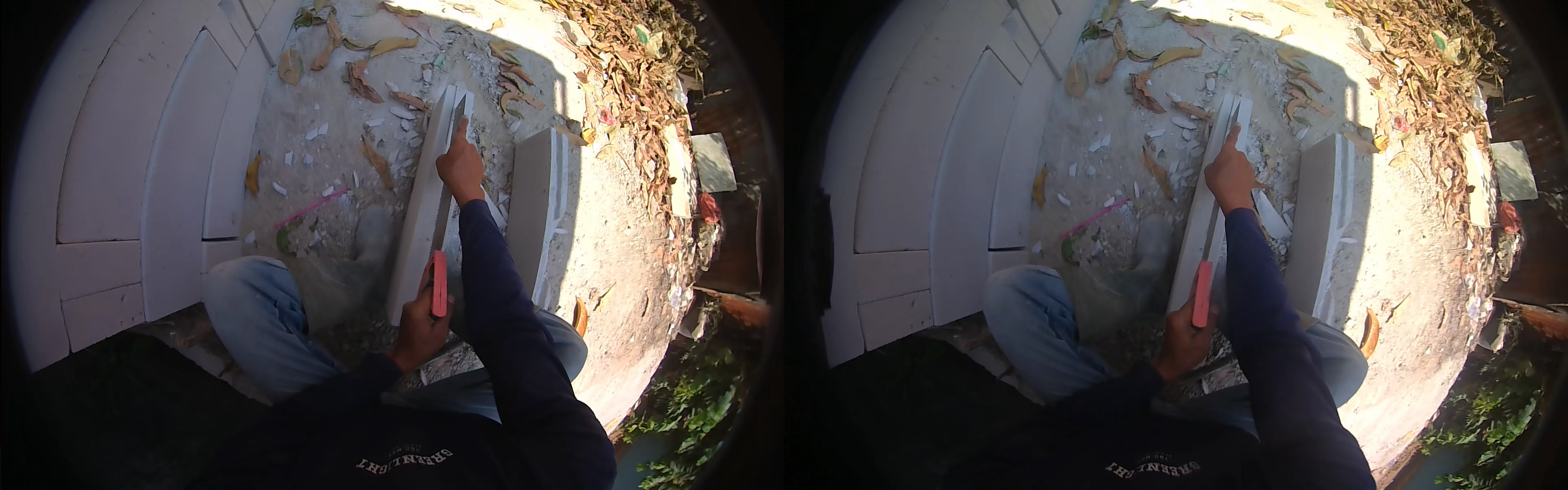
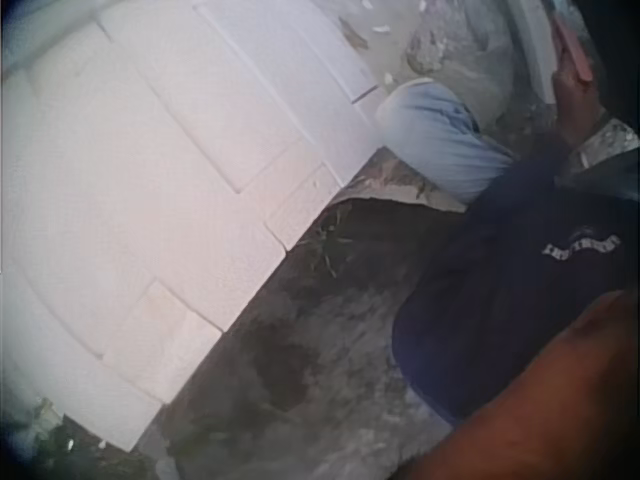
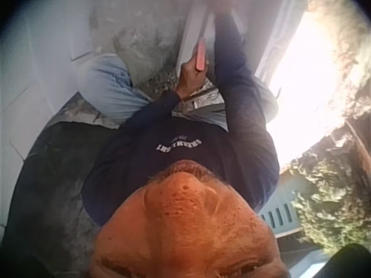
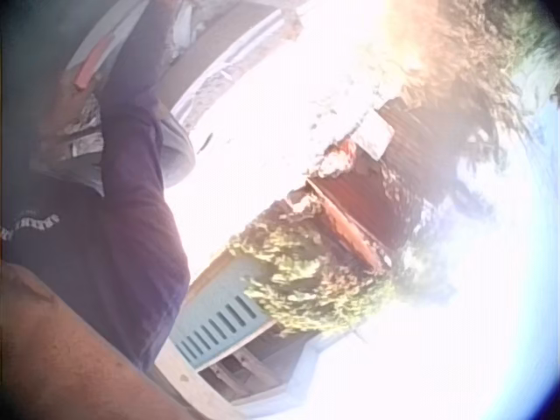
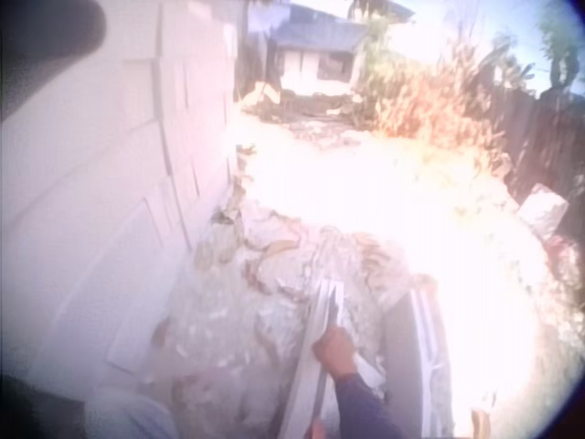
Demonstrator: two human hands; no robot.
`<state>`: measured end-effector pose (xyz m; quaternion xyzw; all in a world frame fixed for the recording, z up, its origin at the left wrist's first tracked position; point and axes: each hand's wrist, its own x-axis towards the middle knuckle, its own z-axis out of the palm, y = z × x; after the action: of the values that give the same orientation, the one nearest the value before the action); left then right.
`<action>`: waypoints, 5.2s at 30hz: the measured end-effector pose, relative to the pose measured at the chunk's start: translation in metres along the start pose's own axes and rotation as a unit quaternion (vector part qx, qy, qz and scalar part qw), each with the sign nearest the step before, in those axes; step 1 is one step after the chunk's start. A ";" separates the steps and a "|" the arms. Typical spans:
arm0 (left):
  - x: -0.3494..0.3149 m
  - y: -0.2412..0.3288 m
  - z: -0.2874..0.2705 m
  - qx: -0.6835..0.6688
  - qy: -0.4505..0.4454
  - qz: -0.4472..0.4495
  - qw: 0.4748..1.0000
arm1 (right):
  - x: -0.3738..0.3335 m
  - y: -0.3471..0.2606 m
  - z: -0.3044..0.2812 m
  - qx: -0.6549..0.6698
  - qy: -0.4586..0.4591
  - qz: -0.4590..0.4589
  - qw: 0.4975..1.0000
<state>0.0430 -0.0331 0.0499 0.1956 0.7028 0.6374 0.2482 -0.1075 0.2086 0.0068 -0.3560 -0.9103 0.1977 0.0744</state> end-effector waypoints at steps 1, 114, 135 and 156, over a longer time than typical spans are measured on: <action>0.003 -0.002 0.001 -0.005 0.004 0.011 1.000 | 0.003 0.001 0.001 -0.006 0.008 -0.010 1.000; -0.122 0.086 -0.045 -0.055 -0.019 -0.009 0.998 | -0.134 -0.024 -0.028 0.012 -0.075 -0.004 0.997; -0.026 0.048 -0.015 -0.028 -0.027 -0.024 0.999 | -0.021 -0.006 -0.011 0.015 0.008 -0.036 0.999; -0.006 0.078 -0.019 -0.002 -0.083 -0.055 0.995 | 0.028 0.014 -0.001 0.002 -0.069 -0.035 0.997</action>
<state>0.0331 -0.0428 0.1291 0.2081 0.6880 0.6059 0.3409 -0.1193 0.2376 0.0013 -0.3097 -0.9246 0.2210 0.0191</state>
